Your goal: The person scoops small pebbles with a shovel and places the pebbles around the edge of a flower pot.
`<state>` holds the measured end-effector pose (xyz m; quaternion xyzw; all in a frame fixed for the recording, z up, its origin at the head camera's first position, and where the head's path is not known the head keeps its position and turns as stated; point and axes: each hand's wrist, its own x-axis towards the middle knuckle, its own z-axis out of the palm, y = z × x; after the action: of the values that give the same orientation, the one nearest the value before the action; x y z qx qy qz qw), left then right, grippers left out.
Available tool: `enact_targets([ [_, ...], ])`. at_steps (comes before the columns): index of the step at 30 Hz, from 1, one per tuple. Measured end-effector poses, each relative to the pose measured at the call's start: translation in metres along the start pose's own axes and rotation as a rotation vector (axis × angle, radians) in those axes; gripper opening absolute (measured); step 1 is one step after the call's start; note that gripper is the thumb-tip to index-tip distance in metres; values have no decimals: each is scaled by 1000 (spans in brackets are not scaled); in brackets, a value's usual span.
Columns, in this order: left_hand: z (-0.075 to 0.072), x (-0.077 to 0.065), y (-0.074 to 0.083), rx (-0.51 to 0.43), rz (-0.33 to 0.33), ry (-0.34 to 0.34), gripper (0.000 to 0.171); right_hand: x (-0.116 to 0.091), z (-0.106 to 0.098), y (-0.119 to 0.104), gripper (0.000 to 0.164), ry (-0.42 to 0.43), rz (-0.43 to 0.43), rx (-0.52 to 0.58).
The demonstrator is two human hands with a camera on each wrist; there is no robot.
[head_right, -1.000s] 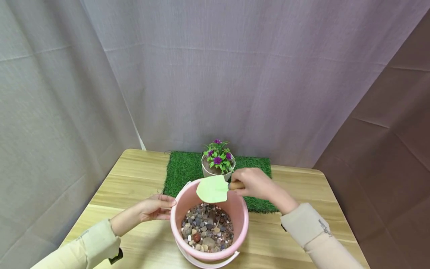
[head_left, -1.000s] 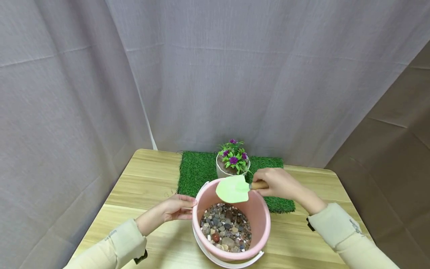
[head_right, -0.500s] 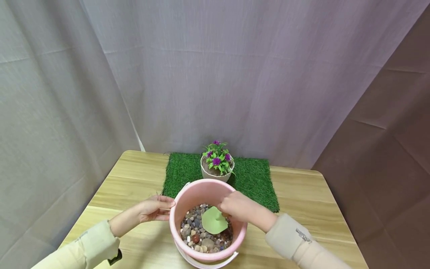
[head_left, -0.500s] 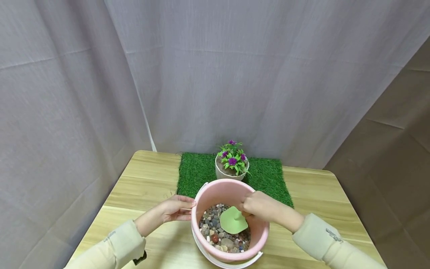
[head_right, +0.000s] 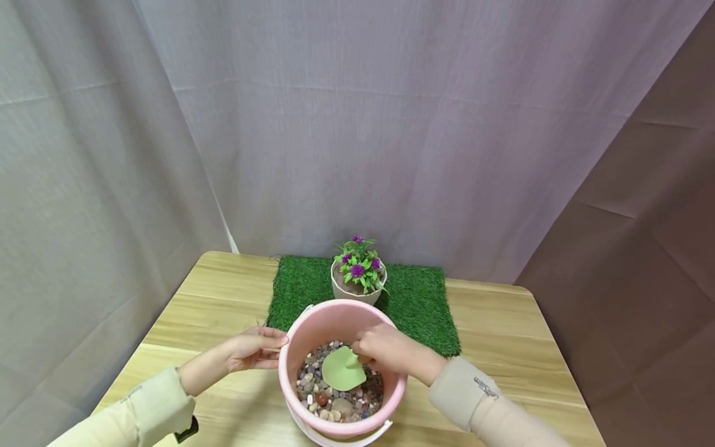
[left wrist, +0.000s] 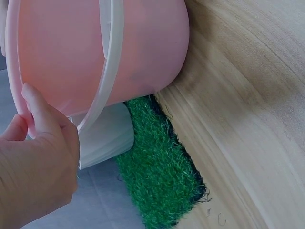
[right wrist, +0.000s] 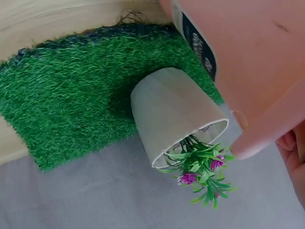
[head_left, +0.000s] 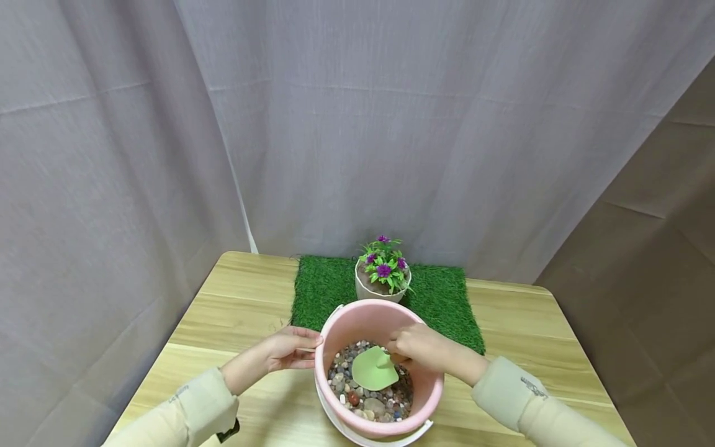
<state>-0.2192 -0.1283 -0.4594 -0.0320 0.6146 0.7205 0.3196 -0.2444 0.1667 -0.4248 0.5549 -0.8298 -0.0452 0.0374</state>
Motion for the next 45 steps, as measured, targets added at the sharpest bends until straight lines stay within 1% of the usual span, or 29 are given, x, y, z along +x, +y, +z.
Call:
enact_targets([
  [1, -1, 0, 0, 1, 2, -1, 34, 1, 2, 0, 17, -4, 16, 22],
  [3, -2, -1, 1, 1, 5, -4, 34, 2, 4, -1, 18, -26, 62, 108],
  [6, -1, -2, 0, -4, 2, -4, 35, 3, 11, -3, 21, -41, 98, 218],
  [7, 0, -2, -1, -4, 1, -5, 35, 3, 13, -4, 22, -43, 105, 239],
  [11, 1, 0, -1, 0, 1, -3, 33, 4, 15, -7, 25, -28, 112, 265],
  [14, 0, 0, -1, -5, 5, 7, 29, 3, 15, -4, 26, -23, 108, 289],
  [19, 0, -2, 0, -8, -5, 13, 34, 1, 16, 3, 22, -29, 107, 395],
  [24, 1, -2, 0, -7, -7, 10, 33, 2, 15, 8, 18, 11, 99, 498],
  [26, 1, 0, 1, -11, -4, 12, 32, 2, 13, 9, 18, 24, 105, 523],
  [28, 1, 0, 1, -13, -2, 15, 32, 2, 13, 9, 18, 16, 120, 548],
  [33, 1, -1, 0, -4, -15, 23, 36, 1, 14, 11, 16, 9, 115, 607],
  [37, 1, -1, 0, -1, -13, 11, 38, -1, 14, 14, 15, 4, 128, 664],
  [41, 1, -1, 0, -7, -2, 4, 34, -2, 12, 18, 15, 9, 138, 715],
  [45, 1, 0, 0, -11, 10, 5, 28, -4, 9, 21, 15, 18, 142, 743],
])
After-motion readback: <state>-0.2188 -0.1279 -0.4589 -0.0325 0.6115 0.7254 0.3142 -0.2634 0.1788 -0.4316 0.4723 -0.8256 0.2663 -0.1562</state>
